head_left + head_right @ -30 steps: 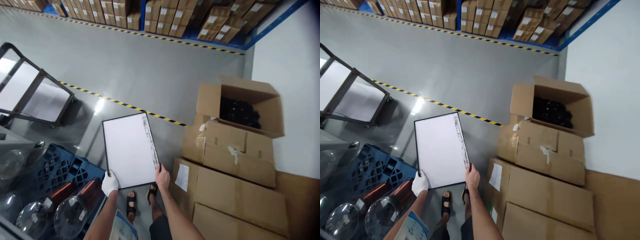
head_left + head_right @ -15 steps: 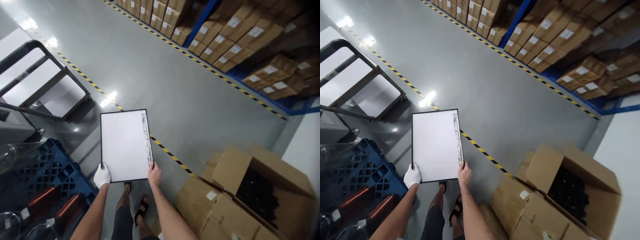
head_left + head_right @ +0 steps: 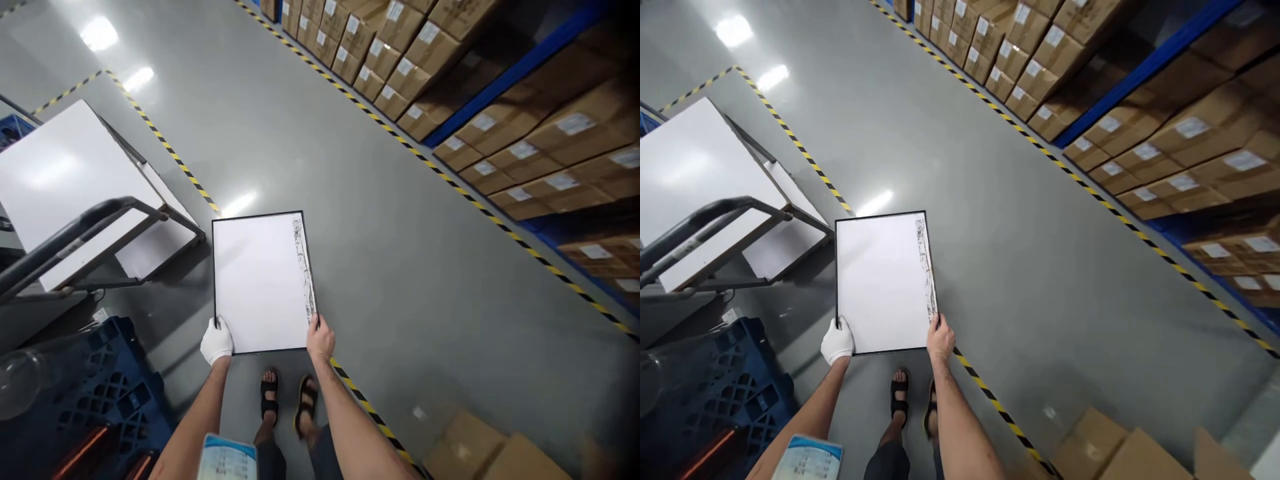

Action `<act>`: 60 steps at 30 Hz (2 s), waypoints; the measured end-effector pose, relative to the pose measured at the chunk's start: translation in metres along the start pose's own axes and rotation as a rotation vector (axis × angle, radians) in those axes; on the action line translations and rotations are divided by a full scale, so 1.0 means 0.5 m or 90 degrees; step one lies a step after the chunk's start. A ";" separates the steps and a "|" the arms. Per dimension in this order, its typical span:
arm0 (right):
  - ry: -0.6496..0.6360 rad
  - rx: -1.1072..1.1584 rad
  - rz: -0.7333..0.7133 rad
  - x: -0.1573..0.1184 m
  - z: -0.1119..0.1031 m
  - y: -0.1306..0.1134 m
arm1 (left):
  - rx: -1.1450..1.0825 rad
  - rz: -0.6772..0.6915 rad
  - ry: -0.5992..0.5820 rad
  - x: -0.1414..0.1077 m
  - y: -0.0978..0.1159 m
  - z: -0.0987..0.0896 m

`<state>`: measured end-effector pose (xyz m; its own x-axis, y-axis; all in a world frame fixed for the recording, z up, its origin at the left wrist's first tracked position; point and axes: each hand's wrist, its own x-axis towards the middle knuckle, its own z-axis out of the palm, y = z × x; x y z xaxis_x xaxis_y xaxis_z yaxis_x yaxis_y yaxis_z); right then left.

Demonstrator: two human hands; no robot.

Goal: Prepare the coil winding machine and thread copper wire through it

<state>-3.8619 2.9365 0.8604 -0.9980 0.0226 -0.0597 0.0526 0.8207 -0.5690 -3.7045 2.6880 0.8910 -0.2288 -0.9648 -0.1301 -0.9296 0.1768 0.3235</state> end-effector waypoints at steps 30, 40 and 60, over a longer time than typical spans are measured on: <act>0.117 -0.140 -0.089 -0.326 0.291 -1.320 | -0.211 -0.067 -0.148 1.075 -0.367 -0.658; 0.072 -0.192 -0.163 -0.031 0.270 -1.802 | -0.221 -0.161 -0.154 1.413 -0.103 -0.833; -0.035 -0.347 -0.335 0.459 0.447 -2.831 | -0.363 -0.372 -0.215 2.213 0.272 -1.185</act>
<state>-4.1575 1.6525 1.4687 -0.8822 -0.4672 0.0588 -0.4700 0.8813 -0.0490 -3.9125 1.5290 1.3463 0.0810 -0.7448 -0.6624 -0.6596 -0.5383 0.5246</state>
